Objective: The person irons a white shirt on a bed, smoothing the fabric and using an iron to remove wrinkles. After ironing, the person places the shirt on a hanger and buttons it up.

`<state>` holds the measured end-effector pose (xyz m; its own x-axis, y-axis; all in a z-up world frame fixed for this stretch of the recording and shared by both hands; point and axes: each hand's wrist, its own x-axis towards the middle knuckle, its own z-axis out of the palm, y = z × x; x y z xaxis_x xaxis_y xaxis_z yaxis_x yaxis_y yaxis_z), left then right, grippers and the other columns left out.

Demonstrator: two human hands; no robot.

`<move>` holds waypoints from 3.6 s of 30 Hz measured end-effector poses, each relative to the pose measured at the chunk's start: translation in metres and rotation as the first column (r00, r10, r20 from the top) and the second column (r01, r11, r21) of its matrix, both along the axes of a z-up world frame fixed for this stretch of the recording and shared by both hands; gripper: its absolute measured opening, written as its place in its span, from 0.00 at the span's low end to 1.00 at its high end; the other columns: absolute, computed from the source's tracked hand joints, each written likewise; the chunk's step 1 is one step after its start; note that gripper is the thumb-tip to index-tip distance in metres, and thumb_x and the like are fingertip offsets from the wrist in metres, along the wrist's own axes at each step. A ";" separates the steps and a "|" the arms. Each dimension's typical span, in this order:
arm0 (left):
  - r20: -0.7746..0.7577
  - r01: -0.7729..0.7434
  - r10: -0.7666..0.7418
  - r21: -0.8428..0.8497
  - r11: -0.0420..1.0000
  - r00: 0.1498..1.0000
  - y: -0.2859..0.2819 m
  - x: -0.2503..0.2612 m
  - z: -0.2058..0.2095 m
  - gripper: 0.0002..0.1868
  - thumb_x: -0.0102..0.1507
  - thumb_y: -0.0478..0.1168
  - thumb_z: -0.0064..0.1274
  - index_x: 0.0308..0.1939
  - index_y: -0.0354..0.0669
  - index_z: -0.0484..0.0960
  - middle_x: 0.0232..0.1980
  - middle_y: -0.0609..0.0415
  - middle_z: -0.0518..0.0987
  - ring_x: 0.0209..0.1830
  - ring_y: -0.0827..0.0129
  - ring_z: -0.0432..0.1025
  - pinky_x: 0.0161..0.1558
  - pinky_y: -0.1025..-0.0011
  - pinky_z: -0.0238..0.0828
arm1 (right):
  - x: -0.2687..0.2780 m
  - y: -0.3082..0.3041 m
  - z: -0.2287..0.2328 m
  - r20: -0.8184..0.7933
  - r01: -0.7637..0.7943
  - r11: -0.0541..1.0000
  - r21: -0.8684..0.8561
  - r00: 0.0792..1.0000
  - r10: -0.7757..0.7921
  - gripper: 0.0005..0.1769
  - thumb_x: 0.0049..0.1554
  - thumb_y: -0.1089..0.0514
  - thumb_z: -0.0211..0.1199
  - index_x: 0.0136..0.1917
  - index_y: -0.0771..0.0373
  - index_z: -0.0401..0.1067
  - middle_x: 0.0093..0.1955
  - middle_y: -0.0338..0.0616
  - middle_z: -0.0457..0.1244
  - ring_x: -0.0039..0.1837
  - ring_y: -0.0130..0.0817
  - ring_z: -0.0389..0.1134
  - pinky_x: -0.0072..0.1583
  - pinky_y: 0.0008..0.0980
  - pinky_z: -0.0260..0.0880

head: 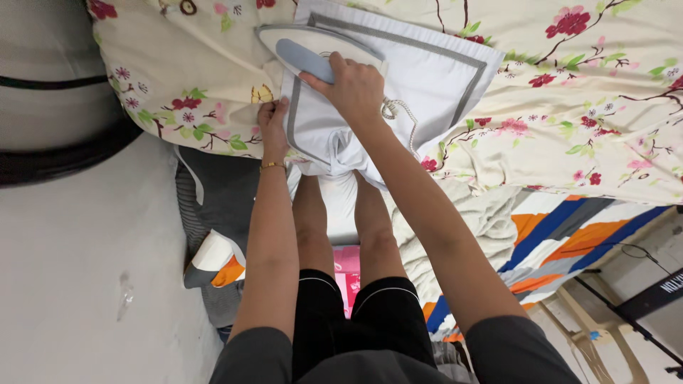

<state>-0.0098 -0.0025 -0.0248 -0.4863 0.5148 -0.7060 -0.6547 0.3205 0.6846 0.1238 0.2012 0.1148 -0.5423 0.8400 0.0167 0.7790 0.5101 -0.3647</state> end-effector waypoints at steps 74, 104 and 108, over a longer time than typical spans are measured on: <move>-0.350 0.194 -0.212 -0.086 0.977 0.912 -0.042 0.041 0.048 0.08 0.67 0.37 0.58 0.46 0.35 0.79 0.36 0.62 0.76 0.34 0.80 0.64 0.38 0.79 0.63 | 0.024 -0.029 0.007 0.010 -0.053 0.994 -0.096 0.998 0.054 0.35 0.53 0.23 0.69 0.37 0.58 0.73 0.28 0.40 0.67 0.30 0.40 0.69 0.33 0.37 0.67; -0.203 0.004 -0.021 -0.086 0.996 0.979 -0.104 0.157 0.112 0.24 0.71 0.40 0.46 0.70 0.39 0.64 0.61 0.53 0.74 0.56 0.70 0.70 0.58 0.70 0.69 | 0.404 0.034 0.017 0.215 0.625 0.769 0.132 0.740 -0.638 0.28 0.59 0.46 0.71 0.64 0.65 0.70 0.66 0.62 0.61 0.64 0.57 0.63 0.60 0.56 0.62; -0.437 -0.022 0.014 -0.013 1.000 0.899 -0.102 0.174 0.131 0.22 0.74 0.41 0.43 0.69 0.34 0.64 0.65 0.50 0.71 0.64 0.67 0.67 0.66 0.69 0.61 | 0.336 0.040 0.026 0.157 0.242 0.970 0.034 0.957 -0.244 0.30 0.60 0.53 0.73 0.73 0.58 0.68 0.80 0.54 0.49 0.78 0.58 0.52 0.74 0.55 0.54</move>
